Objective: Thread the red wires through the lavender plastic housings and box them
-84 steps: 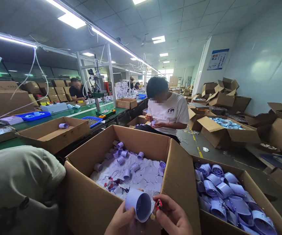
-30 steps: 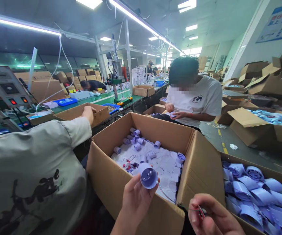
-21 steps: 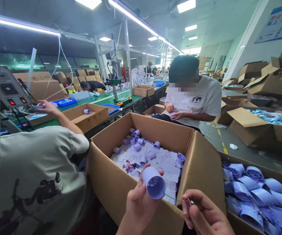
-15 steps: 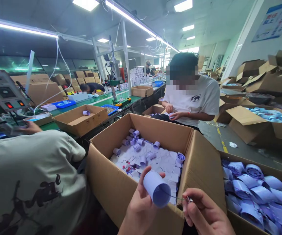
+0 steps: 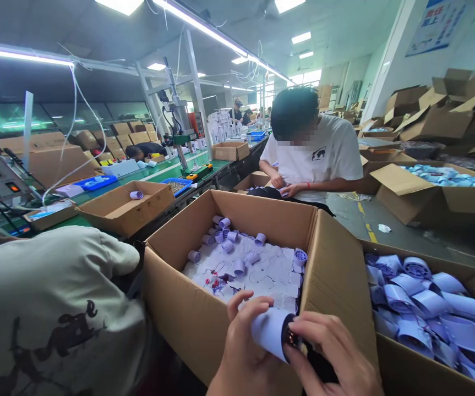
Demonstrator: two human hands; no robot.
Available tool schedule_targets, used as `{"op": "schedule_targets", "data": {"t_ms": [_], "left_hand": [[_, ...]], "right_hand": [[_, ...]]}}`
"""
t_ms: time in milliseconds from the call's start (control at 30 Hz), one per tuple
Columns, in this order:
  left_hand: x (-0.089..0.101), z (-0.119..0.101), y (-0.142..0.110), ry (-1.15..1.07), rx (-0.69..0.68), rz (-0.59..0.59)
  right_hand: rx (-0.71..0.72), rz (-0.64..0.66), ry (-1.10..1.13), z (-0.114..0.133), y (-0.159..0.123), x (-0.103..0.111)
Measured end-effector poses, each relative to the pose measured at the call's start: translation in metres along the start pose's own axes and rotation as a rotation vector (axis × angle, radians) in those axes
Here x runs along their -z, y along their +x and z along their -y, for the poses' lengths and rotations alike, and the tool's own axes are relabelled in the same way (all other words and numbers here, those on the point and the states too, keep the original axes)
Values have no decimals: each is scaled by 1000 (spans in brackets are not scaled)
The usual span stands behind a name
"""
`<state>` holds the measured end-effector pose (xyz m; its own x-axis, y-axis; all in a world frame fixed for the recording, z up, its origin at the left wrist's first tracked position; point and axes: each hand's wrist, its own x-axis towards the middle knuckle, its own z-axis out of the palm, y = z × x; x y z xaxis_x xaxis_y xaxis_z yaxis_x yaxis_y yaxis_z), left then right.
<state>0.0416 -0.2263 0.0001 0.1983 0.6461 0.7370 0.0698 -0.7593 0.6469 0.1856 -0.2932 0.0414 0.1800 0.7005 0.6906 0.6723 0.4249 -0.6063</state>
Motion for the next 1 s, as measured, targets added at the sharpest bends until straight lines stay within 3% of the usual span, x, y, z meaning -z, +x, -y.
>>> {"op": "schedule_targets", "data": {"t_ms": [67,167,267,433,567,667,800,900,1000], "left_hand": [[-1,-2,0,113,-7,-11],[-4,-4,-2,188,-9,-70],[-5,-1,-6,187,0,-75],[1,6,-7,120,55,16],[0,4,-4,162,2,-15],[-6,-2,0,127,-1,-32],[-15,-11,2,74,129,-112],[-17,-9,2,-31,147,-82],[-14,-1,2,-117,166,-10]], "right_hand": [[71,-13,-107,-4,0,0],[12,-22,-175,-4,-2,-4],[-38,35,-161,-2,-4,-7],[28,168,-112,-4,0,-2],[-20,130,-18,-4,2,-1],[-199,82,173,-2,0,-7],[-627,-40,600,1,0,-16],[-796,66,835,1,8,-16],[-865,113,892,0,18,-14]]}}
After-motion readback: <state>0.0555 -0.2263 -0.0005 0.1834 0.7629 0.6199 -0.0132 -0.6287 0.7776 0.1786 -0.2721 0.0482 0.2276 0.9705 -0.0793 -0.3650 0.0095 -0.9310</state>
